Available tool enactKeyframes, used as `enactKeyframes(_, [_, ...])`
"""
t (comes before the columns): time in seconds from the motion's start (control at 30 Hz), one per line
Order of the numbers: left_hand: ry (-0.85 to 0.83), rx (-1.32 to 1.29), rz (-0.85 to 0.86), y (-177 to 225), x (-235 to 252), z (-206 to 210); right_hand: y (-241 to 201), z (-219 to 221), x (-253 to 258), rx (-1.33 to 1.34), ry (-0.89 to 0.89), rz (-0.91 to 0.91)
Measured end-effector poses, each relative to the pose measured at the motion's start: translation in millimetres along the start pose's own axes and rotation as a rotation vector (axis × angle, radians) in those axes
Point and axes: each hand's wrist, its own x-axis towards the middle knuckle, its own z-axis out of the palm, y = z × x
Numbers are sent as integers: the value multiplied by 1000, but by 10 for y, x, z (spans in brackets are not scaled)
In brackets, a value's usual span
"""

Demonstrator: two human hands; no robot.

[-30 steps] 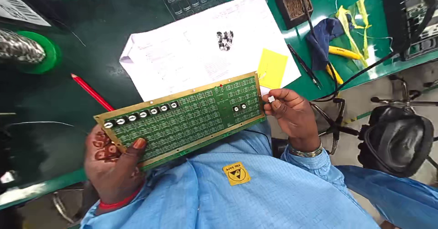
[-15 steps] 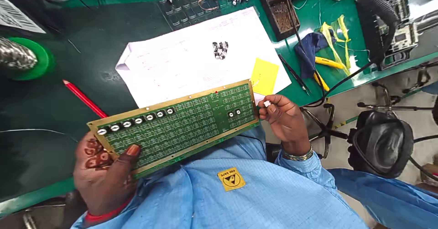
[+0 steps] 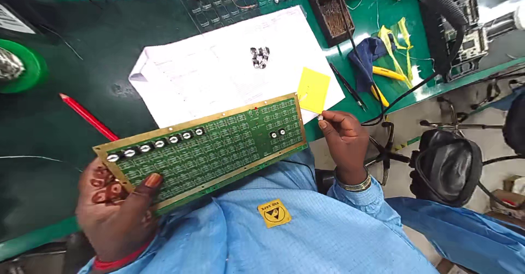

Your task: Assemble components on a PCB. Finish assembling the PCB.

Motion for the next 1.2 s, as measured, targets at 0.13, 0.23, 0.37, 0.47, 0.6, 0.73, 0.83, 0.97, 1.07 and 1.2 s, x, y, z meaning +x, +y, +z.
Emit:
enactKeyframes(0.13, [25, 10, -24, -6, -6, 4, 136, -84, -33, -358, 35, -198])
enactKeyframes(0.23, [41, 30, -45, 9, -7, 10, 188, -86, -66, -440, 47, -273])
enactKeyframes(0.37, [32, 43, -39, -54, -29, -40, 222, -74, -72, -500, 83, -357])
enactKeyframes(0.47, [36, 49, -38, -65, -30, -51, 225, -64, -72, -525, 86, -390])
enactKeyframes(0.6, [44, 32, -44, -49, -24, -29, 210, -59, -66, -546, 81, -413])
enactKeyframes(0.73, [54, 54, -54, -39, -25, -26, 177, -62, -55, -580, 60, -422])
enactKeyframes(0.83, [57, 54, -49, -64, -31, -48, 167, -71, -52, -590, 42, -428])
enactKeyframes(0.97, [46, 51, -43, -67, -27, -53, 136, -60, -60, -641, 40, -437])
enactKeyframes(1.07, [50, 56, -31, -52, -25, -31, 116, -50, -53, -660, 38, -442])
enactKeyframes(1.2, [44, 48, -35, -43, -25, -28, 125, -47, -56, -642, 47, -435])
